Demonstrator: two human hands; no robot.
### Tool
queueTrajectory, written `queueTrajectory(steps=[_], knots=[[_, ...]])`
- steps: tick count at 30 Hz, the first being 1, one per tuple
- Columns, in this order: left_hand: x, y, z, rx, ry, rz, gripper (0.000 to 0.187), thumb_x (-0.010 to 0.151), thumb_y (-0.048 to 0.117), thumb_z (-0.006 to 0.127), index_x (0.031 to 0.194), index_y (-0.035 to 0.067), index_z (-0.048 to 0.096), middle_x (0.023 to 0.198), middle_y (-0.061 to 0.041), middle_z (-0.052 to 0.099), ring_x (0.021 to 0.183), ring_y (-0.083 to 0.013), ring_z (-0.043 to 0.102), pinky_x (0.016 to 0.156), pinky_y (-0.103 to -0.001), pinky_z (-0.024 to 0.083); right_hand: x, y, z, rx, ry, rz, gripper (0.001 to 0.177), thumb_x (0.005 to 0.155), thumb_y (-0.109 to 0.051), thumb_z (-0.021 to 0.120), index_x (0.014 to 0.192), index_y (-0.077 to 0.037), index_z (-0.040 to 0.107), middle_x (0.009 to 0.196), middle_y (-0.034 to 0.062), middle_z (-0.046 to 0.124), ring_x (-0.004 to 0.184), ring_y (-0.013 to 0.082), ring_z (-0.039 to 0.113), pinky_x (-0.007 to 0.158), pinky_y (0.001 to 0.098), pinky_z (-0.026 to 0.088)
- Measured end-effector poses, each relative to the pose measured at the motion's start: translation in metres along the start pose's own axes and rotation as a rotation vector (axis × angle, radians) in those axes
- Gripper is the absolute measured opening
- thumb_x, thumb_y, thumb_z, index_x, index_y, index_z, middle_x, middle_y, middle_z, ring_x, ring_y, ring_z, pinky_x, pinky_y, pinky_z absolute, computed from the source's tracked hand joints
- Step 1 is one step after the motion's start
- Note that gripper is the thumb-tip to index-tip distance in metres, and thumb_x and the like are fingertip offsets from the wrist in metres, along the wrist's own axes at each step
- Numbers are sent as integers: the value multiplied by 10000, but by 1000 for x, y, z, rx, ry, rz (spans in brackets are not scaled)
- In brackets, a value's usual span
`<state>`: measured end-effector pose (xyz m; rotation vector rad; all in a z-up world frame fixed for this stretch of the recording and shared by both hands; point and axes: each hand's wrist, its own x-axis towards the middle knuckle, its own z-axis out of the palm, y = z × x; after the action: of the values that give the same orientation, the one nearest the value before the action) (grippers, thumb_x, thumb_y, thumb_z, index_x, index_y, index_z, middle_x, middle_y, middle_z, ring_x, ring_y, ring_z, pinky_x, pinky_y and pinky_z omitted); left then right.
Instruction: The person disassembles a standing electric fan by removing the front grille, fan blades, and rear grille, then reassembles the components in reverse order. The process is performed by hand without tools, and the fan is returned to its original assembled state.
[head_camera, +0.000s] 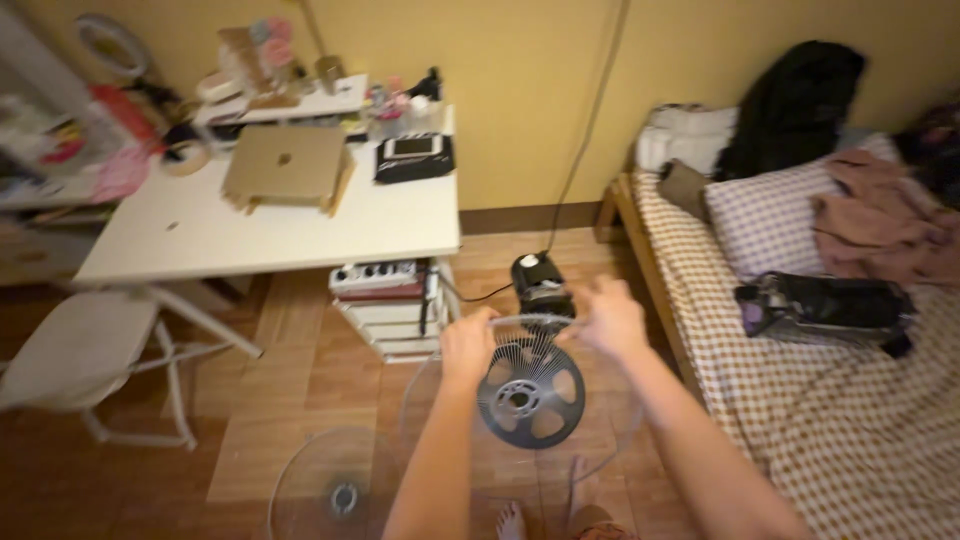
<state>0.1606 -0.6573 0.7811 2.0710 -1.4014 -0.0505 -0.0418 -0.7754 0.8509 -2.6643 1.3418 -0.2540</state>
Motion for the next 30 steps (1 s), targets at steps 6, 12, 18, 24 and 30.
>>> queueTrajectory(steps=[6, 12, 18, 24, 30], knots=[[31, 68, 16, -22, -97, 214, 213, 797, 162, 714, 991, 138, 630, 800, -119, 702, 781, -325, 678, 677, -464, 511, 13, -5, 1, 26, -88, -28, 317, 710, -463, 729, 1019, -398, 762, 1004, 41, 685, 957, 267, 650, 797, 409, 551], [55, 67, -7, -185, -72, 67, 298, 679, 270, 777, 940, 166, 678, 829, -72, 727, 774, -307, 698, 654, -450, 532, 37, 54, 6, 54, -96, 75, 171, 778, -450, 714, 901, -354, 784, 920, 67, 711, 896, 264, 673, 765, 415, 555], [75, 62, 5, -38, -102, 53, 126, 797, 179, 660, 892, 209, 738, 795, -130, 712, 771, -351, 671, 688, -472, 517, 45, 70, -3, 144, 192, 8, 390, 628, -470, 819, 951, -261, 752, 912, 61, 658, 903, 280, 611, 687, 421, 527], [96, 68, 16, 17, -125, 13, 113, 807, 194, 664, 884, 218, 744, 744, -115, 706, 735, -333, 675, 671, -466, 513, 17, 67, 22, 73, 531, -146, 185, 707, -217, 783, 871, -210, 697, 876, 31, 608, 830, 227, 615, 575, 360, 515], [110, 66, 12, -21, -135, -32, 99, 816, 221, 668, 853, 235, 758, 705, -79, 709, 689, -294, 680, 663, -434, 522, -30, 64, 95, 422, -24, 225, 187, 792, -328, 773, 928, -206, 735, 853, 55, 737, 759, 254, 705, 687, 378, 549]])
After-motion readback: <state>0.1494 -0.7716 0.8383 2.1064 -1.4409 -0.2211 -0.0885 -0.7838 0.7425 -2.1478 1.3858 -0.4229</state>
